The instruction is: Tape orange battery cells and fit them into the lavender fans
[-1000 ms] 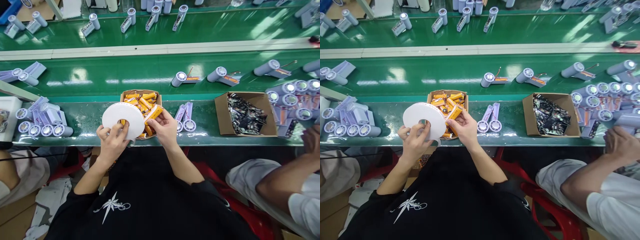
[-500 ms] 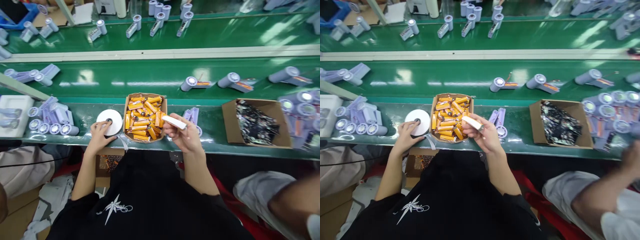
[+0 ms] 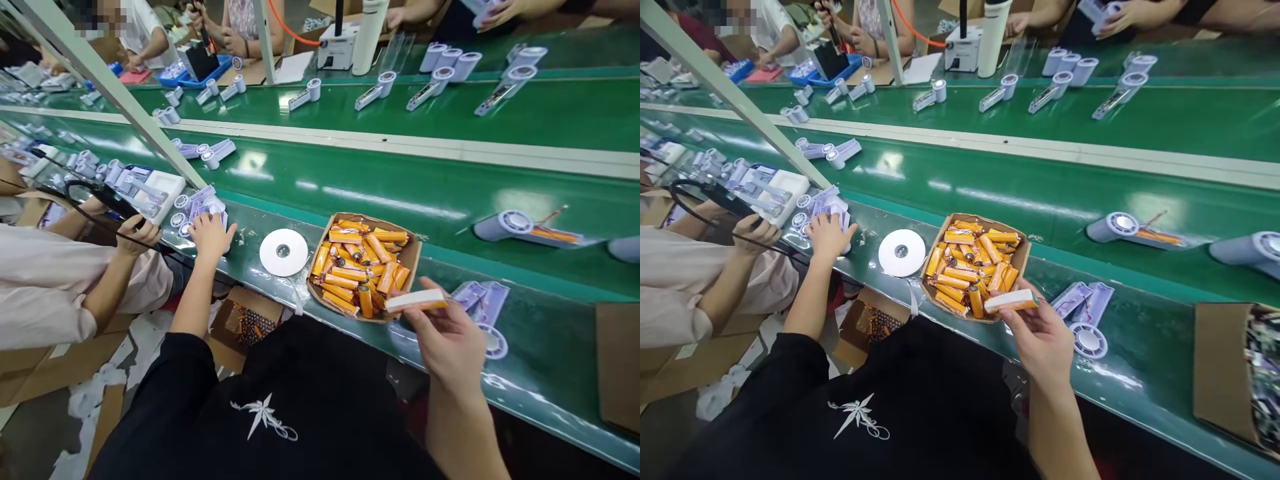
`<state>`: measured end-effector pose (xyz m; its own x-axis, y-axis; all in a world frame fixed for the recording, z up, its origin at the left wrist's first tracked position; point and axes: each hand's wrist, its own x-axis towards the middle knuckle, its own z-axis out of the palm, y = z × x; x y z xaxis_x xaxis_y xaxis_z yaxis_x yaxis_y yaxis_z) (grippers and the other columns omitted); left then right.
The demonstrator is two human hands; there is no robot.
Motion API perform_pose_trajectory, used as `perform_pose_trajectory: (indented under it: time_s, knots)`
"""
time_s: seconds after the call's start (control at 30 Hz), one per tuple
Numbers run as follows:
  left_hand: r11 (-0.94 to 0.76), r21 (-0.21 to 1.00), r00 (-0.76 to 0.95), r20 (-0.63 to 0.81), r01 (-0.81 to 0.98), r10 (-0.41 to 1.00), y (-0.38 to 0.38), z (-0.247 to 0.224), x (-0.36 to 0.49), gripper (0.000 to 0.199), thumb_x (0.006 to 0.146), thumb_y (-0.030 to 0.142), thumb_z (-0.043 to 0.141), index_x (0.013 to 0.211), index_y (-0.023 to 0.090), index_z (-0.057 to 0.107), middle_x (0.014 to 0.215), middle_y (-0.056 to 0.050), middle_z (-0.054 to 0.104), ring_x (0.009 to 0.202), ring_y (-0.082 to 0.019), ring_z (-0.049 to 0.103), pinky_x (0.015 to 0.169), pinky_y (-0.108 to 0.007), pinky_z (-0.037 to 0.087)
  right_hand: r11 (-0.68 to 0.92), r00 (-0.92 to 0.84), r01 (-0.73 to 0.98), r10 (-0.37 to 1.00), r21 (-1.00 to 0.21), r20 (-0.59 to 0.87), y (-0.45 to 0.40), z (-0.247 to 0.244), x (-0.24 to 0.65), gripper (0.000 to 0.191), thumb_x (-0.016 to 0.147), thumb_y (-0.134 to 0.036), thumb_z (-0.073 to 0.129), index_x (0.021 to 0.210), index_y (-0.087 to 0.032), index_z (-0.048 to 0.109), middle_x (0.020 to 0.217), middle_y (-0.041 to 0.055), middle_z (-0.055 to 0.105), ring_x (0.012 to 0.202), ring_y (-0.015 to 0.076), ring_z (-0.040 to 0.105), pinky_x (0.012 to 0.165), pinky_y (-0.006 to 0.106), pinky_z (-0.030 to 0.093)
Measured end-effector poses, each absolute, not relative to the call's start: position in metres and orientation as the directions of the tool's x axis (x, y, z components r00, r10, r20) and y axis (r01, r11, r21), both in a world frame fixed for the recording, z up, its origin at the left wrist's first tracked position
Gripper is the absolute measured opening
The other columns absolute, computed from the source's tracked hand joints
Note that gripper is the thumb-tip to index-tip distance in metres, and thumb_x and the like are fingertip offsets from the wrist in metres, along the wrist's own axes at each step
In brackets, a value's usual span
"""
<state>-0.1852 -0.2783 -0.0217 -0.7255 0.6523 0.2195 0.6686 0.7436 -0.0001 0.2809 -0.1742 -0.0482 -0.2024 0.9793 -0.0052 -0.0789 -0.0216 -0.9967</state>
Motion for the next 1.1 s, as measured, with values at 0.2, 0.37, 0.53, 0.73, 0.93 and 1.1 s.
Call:
perform_pose_trajectory:
  time_s: [0.2,0.37,0.53,0.73,0.93,1.1]
  knots:
    - [0.806,-0.043,-0.806,0.012,0.591,0.592,-0.271,-0.006,-0.22,0.057,0.103,0.05,0.052,0.148,0.017,0.063,0.138,-0.03,0.068,0.131,-0.05,0.062,0.106,-0.064,0.049,-0.01,-0.129,-0.164,0.992,-0.986,0.011,-0.181,-0.051,0.291,0.069,0.071,-0.042,0.102,0.129,-0.03,0.067,0.082,0.0023,0.087,0.073,0.0309,0.086,0.067,0.04,0.071]
    - [0.777,0.057,-0.773,0.163,0.627,0.613,-0.258,0.02,-0.255,0.064,0.094,0.031,0.059,0.157,0.018,0.054,0.136,-0.025,0.071,0.129,-0.047,0.065,0.109,-0.061,0.05,-0.022,-0.138,-0.148,0.99,-0.989,-0.001,-0.184,-0.059,0.306,0.067,0.073,-0.039,0.101,0.129,-0.03,0.068,0.087,0.0048,0.088,0.076,0.0326,0.086,0.068,0.041,0.071]
    - [0.41,0.344,-0.498,0.227,0.845,0.837,-0.181,0.018,-0.244,0.074,0.09,0.034,0.071,0.158,0.018,0.047,0.138,-0.014,0.075,0.124,-0.032,0.07,0.114,-0.044,0.051,0.007,-0.153,-0.161,0.988,-0.987,0.032,-0.176,-0.057,0.303,0.058,0.073,-0.039,0.102,0.121,-0.029,0.07,0.087,0.0051,0.088,0.08,0.0318,0.087,0.067,0.037,0.072]
    - [0.159,0.186,-0.157,-0.024,0.97,0.987,-0.103,-0.035,-0.188,0.033,0.097,0.042,0.072,0.118,0.017,0.075,0.121,-0.016,0.08,0.12,-0.032,0.07,0.116,-0.047,0.045,0.106,-0.134,-0.167,0.983,-0.98,0.129,-0.18,-0.043,0.304,0.048,0.074,-0.035,0.102,0.112,-0.026,0.075,0.089,0.0065,0.088,0.088,0.0357,0.087,0.074,0.043,0.075]
    - [0.112,-0.06,-0.114,-0.034,0.992,0.993,-0.111,-0.045,-0.193,0.03,0.103,0.032,0.059,0.121,0.019,0.079,0.137,-0.018,0.075,0.131,-0.035,0.064,0.112,-0.049,0.046,0.049,-0.035,-0.048,0.998,-0.998,0.051,-0.189,-0.053,0.365,0.046,0.066,-0.035,0.105,0.105,-0.026,0.081,0.082,0.0079,0.086,0.076,0.0373,0.086,0.068,0.044,0.075]
    - [0.059,-0.057,-0.064,-0.1,0.997,0.993,-0.107,-0.038,-0.195,0.026,0.099,0.032,0.067,0.115,0.017,0.081,0.127,-0.02,0.077,0.125,-0.037,0.068,0.102,-0.043,0.053,0.026,-0.004,-0.027,1.0,-0.999,0.026,-0.189,-0.056,0.37,0.049,0.064,-0.038,0.106,0.106,-0.026,0.083,0.082,0.0095,0.086,0.075,0.039,0.086,0.067,0.045,0.075]
